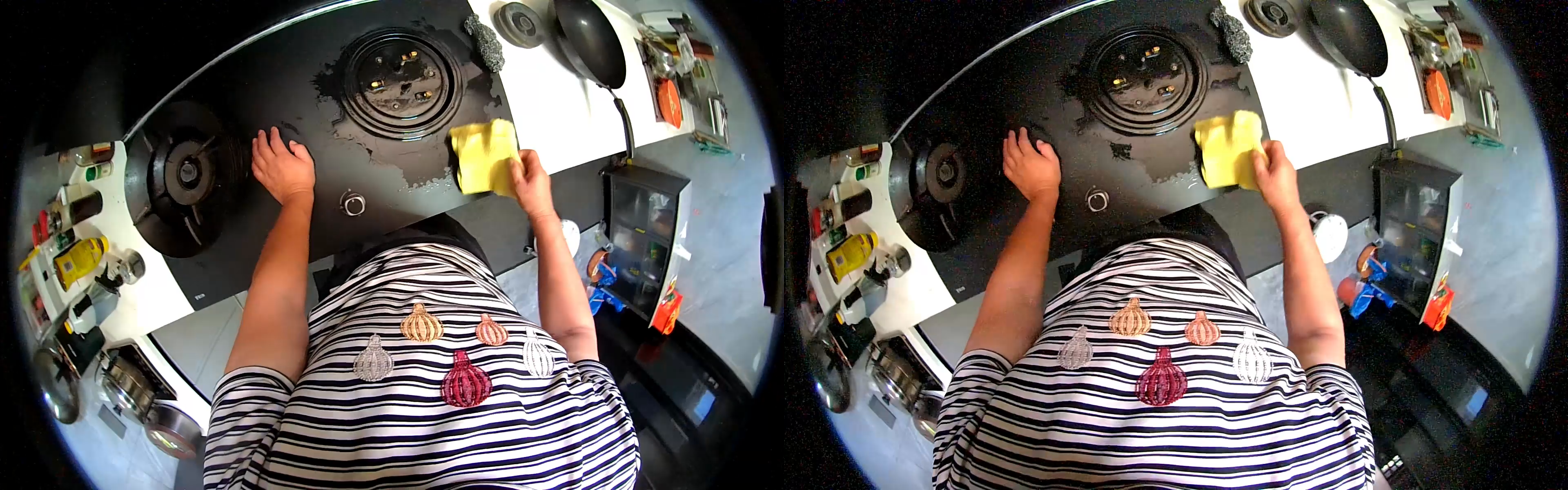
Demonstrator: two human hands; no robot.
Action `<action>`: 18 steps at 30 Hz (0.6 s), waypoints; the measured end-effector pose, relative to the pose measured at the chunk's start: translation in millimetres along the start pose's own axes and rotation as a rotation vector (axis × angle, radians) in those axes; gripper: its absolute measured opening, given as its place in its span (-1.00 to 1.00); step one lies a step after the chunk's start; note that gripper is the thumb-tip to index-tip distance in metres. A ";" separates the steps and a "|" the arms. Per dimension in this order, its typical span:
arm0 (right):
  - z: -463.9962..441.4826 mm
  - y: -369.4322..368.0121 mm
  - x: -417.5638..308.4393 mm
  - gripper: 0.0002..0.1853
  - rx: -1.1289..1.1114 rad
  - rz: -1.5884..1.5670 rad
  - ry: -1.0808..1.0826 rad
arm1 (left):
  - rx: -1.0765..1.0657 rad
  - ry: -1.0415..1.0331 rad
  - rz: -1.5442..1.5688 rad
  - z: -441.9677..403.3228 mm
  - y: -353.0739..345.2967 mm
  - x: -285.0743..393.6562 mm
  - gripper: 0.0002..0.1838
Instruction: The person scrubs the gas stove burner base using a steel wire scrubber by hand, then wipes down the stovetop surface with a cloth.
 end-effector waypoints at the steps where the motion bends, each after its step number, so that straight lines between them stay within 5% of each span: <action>1: -4.9 11.3 -15.6 -0.76 0.031 0.037 -0.036 | -0.007 -0.002 -0.001 0.8 -2.3 -1.3 -0.48; 5: -33.5 53.3 -76.6 -0.79 0.252 0.134 0.038 | -0.011 -0.002 0.047 0.7 -2.2 -2.2 -0.48; 9: -47.7 39.5 -111.4 -0.78 0.235 0.238 0.119 | -0.021 -0.006 0.052 0.2 -1.8 0.4 -0.49; 14: -51.4 -2.1 -88.7 -0.58 0.152 -0.442 -0.038 | -0.014 0.004 0.038 0.4 -2.3 -1.9 -0.47; 18: -51.5 -20.0 -62.9 -0.56 0.169 -0.611 0.041 | -0.040 0.018 0.039 -0.3 -3.0 -3.5 -0.46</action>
Point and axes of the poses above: each hand's wrist, its own z-axis away from the middle knuckle, its own y-axis out of the back of the hand, x = y × z, the point moved 5 cm from there along -z, towards the middle knuckle, and after that the axes turned 14 degrees about y, right-handed, at the moved point
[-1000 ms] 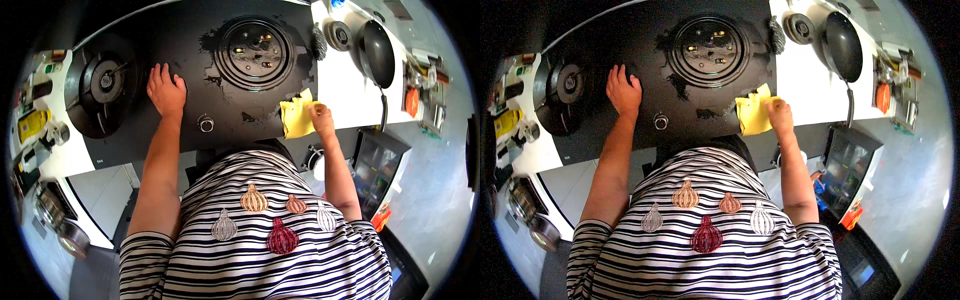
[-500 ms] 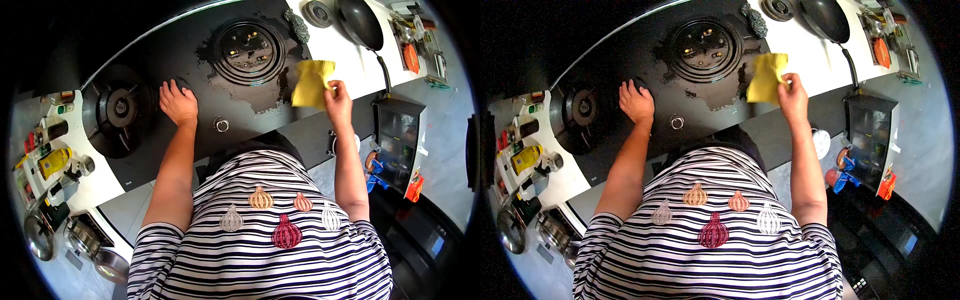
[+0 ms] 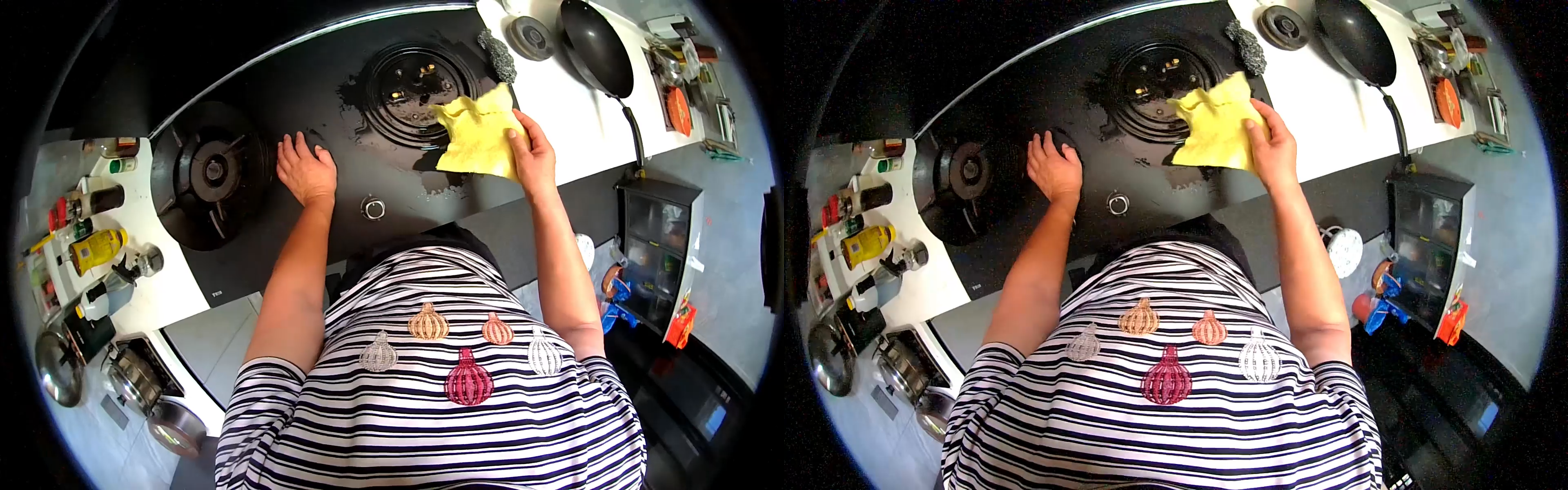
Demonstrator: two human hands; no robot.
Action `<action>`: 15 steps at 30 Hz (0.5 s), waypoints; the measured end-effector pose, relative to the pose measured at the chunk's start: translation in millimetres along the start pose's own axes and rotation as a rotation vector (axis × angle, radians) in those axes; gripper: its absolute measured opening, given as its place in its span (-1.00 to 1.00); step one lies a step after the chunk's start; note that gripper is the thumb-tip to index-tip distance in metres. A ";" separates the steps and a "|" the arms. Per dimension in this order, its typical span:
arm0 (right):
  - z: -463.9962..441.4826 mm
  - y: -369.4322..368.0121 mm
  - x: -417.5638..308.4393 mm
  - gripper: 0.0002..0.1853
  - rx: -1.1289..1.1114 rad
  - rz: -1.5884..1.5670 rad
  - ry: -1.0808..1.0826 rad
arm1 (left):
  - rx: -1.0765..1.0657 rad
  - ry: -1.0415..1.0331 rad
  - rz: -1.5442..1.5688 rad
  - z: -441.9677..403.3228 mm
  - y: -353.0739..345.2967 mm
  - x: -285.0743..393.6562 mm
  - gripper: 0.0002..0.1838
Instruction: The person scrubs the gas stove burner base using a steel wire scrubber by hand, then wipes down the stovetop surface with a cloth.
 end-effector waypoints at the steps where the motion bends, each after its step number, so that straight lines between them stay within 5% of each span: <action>1: 0.0 3.8 8.6 -0.54 -0.057 0.228 -0.137 | -0.052 0.017 -0.006 -0.2 -1.0 -0.4 -0.45; 4: 5.2 7.2 34.7 -0.53 -0.120 1.080 0.270 | -0.044 0.002 -0.004 0.3 1.0 0.8 -0.45; 7: 0.5 -11.1 55.0 -0.56 -0.249 0.836 0.033 | -0.033 -0.010 -0.009 1.1 0.1 0.1 -0.45; 10: 0.5 -52.6 57.2 -0.63 -0.091 0.921 -0.077 | -0.039 -0.007 -0.024 1.4 2.1 2.2 -0.45; 15: -26.3 -83.1 77.2 -0.64 0.100 0.949 0.087 | -0.068 0.014 -0.051 0.7 1.2 2.8 -0.47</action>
Point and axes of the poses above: each hand's wrist, its own z-axis away from the middle knuckle, its own y-axis out of the back of the hand, x = y × z, the point moved 5 cm from there along -z, towards the middle knuckle, and after that the axes turned 14 degrees about y, right-handed, at the moved point
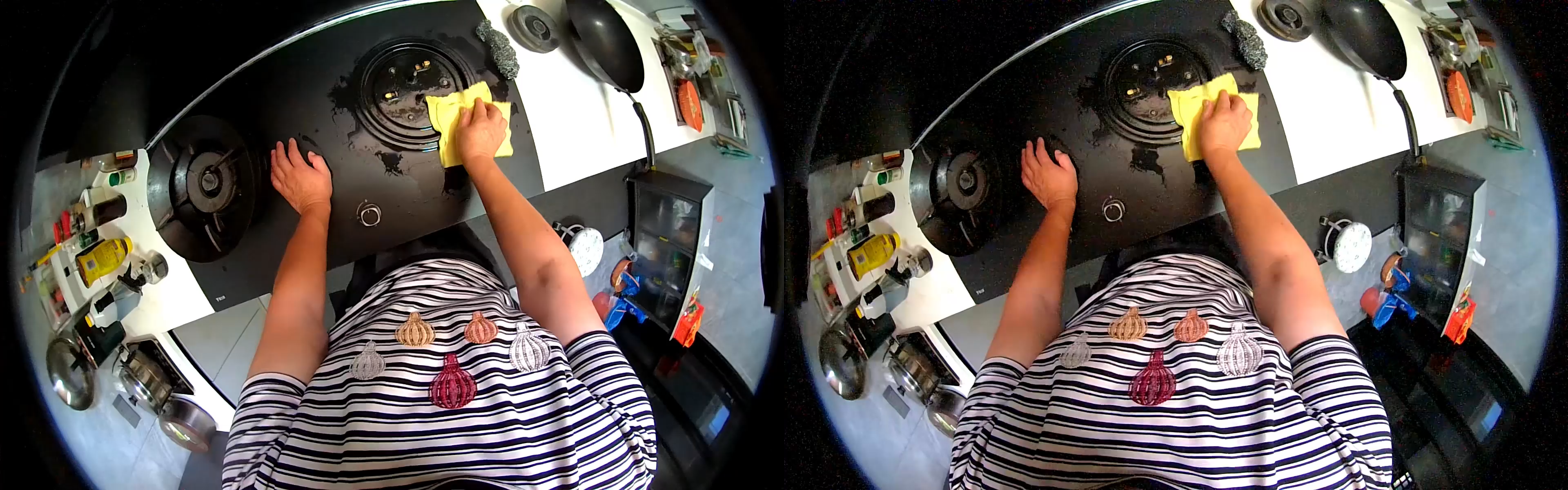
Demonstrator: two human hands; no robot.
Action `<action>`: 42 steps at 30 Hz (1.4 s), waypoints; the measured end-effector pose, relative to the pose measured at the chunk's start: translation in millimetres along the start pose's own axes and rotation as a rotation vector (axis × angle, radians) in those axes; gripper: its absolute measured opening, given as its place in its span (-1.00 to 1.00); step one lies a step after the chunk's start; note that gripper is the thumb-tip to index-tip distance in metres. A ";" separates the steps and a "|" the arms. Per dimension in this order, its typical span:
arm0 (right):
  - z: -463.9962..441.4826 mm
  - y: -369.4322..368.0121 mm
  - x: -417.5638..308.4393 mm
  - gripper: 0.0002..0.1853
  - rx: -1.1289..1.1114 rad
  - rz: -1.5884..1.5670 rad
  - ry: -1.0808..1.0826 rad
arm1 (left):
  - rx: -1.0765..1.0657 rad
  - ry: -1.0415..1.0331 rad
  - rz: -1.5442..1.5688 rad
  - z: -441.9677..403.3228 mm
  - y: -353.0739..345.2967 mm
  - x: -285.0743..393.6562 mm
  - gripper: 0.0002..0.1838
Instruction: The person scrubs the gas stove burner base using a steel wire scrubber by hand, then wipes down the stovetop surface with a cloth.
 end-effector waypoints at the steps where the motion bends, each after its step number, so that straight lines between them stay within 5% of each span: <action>1: -4.5 -7.6 -1.2 -0.63 0.087 0.000 0.048 | 0.003 -0.001 0.003 0.2 0.3 0.4 -0.46; 9: -22.9 -21.1 10.3 -0.48 0.062 -0.188 0.330 | 0.078 -0.040 -0.011 3.5 4.9 1.1 -0.50; 12: -10.6 -23.8 2.9 -0.38 -0.130 -0.071 0.178 | 0.072 -0.020 -0.022 -0.7 3.4 3.0 -0.50; 16: -14.3 -42.2 -0.1 -0.35 -0.110 -0.024 0.044 | 0.072 -0.033 -0.023 2.1 5.5 2.0 -0.50; 27: -87.4 -55.9 5.2 -0.36 -0.155 -0.167 0.513 | 0.025 -0.014 -0.029 -0.2 6.2 2.4 -0.48; 42: -158.0 -72.3 -43.9 -0.16 -0.530 -0.243 1.076 | -0.010 0.049 -0.033 -1.7 7.1 -2.5 -0.47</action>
Point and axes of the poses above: each hand's wrist, its own z-axis away from the middle knuckle, its own y-axis out of the back of the hand, x = y × z, the point moved 5 cm from there along -z, towards the middle knuckle, and after that the axes turned 14 degrees about y, right-handed, at the moved point
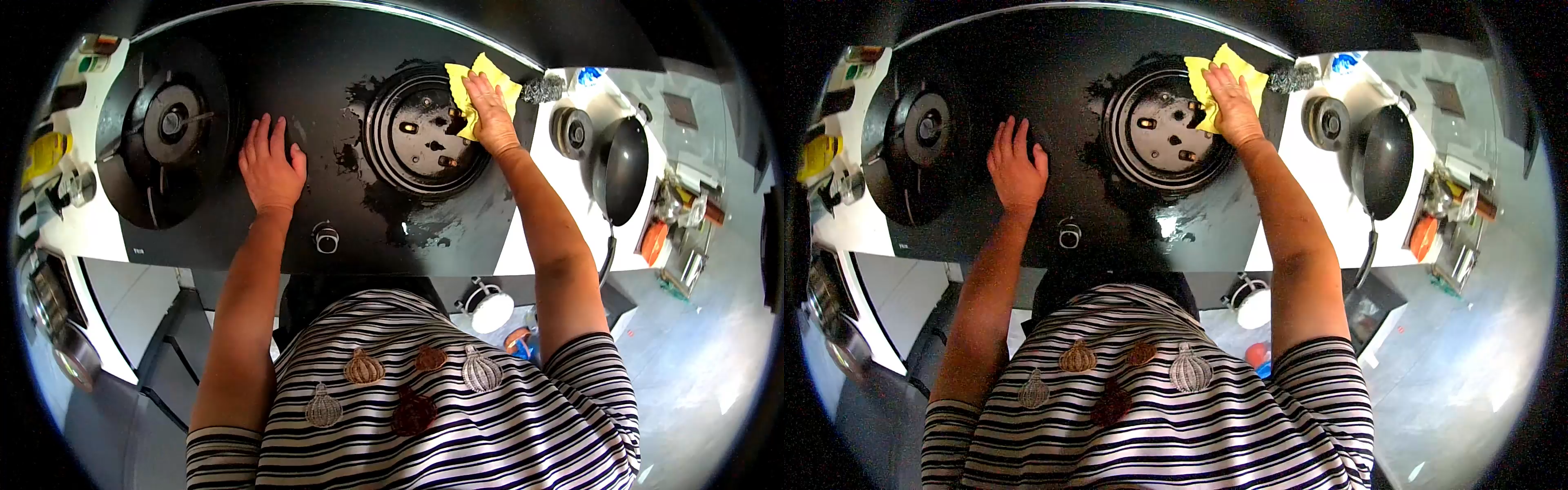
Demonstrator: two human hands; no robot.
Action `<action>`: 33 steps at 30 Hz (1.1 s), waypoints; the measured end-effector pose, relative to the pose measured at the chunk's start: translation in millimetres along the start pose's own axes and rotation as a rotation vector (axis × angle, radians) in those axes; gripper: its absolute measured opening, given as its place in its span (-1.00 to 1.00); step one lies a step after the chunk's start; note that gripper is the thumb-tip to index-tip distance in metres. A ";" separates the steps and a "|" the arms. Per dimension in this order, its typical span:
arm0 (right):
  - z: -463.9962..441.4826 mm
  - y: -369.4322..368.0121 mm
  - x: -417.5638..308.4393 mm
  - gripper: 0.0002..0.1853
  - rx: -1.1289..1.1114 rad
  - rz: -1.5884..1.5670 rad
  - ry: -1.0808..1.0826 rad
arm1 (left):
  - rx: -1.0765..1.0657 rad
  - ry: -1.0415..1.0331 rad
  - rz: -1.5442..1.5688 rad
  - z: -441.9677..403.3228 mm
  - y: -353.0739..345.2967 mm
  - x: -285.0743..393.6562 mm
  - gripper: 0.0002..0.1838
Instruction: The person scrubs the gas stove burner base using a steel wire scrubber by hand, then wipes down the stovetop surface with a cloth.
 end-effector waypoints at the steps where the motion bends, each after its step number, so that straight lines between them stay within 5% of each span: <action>1: -6.4 2.3 2.4 -0.16 -0.007 -0.003 0.020 | 0.011 -0.007 0.023 0.2 1.6 1.0 -0.46; 7: -52.4 0.2 4.5 -0.06 -0.243 -0.004 0.343 | 0.018 0.017 0.040 1.0 2.6 -0.8 -0.47; 17: -121.0 -22.6 -43.7 -0.36 -0.398 0.146 0.965 | 0.019 0.065 0.026 -1.0 -1.7 -5.1 -0.51; 20: -115.3 -23.5 -40.5 -0.43 -0.393 0.212 0.938 | 0.027 0.078 0.031 -0.2 -2.2 -6.2 -0.51; 33: -11.6 -8.3 15.3 -0.48 0.113 0.024 0.062 | 0.034 0.031 0.036 -1.5 -4.2 -5.9 -0.52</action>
Point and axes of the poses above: each hand's wrist, its own z-axis away from the middle knuckle, its own y-axis out of the back of the hand, x = y × z, the point moved 5 cm from there along -z, towards the middle knuckle, and after that the axes turned 14 degrees about y, right-handed, at the moved point
